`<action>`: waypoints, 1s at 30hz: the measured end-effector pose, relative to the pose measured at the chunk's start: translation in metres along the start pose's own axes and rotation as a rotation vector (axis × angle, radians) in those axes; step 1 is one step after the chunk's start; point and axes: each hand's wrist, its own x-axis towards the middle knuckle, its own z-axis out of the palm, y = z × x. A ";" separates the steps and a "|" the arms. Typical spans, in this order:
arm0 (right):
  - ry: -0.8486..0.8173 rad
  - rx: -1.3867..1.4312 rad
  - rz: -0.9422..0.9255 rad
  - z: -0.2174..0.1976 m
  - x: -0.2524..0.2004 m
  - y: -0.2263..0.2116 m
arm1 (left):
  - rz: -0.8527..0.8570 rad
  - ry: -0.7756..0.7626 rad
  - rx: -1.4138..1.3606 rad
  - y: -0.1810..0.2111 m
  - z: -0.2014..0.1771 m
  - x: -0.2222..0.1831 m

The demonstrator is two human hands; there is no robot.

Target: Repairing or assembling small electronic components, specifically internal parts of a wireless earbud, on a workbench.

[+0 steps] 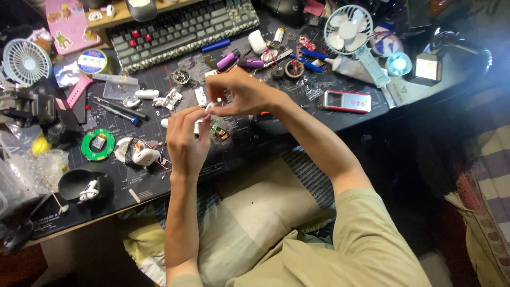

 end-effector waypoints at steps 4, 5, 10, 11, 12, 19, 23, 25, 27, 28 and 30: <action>-0.017 0.167 -0.008 -0.005 0.008 -0.035 | -0.062 0.112 -0.103 -0.006 -0.001 -0.004; -0.021 0.191 -0.007 -0.006 0.009 -0.039 | -0.087 0.144 -0.112 -0.007 -0.003 -0.004; 0.009 0.190 -0.040 -0.005 0.010 -0.054 | -0.147 0.205 -0.179 0.001 -0.011 0.005; 0.036 0.173 -0.047 -0.005 0.011 -0.060 | -0.170 0.231 -0.205 0.004 -0.014 0.008; 0.029 0.175 -0.053 -0.001 0.010 -0.062 | -0.172 0.237 -0.199 0.002 -0.015 0.006; 0.160 0.162 -0.048 0.007 0.011 -0.070 | -0.152 0.230 -0.301 -0.014 -0.009 0.001; 0.205 0.325 -0.026 -0.010 0.006 -0.092 | -0.084 0.197 -0.346 0.000 -0.012 0.024; 0.261 0.393 -0.008 -0.013 -0.002 -0.104 | -0.049 0.173 -0.347 0.015 -0.019 0.041; 0.302 0.477 0.016 -0.004 -0.013 -0.105 | -0.030 0.150 -0.337 0.032 -0.029 0.044; 0.327 0.583 0.056 0.001 -0.020 -0.099 | -0.038 0.094 -0.346 0.041 -0.033 0.045; 0.340 0.699 0.102 0.012 -0.032 -0.086 | -0.059 0.040 -0.345 0.043 -0.027 0.039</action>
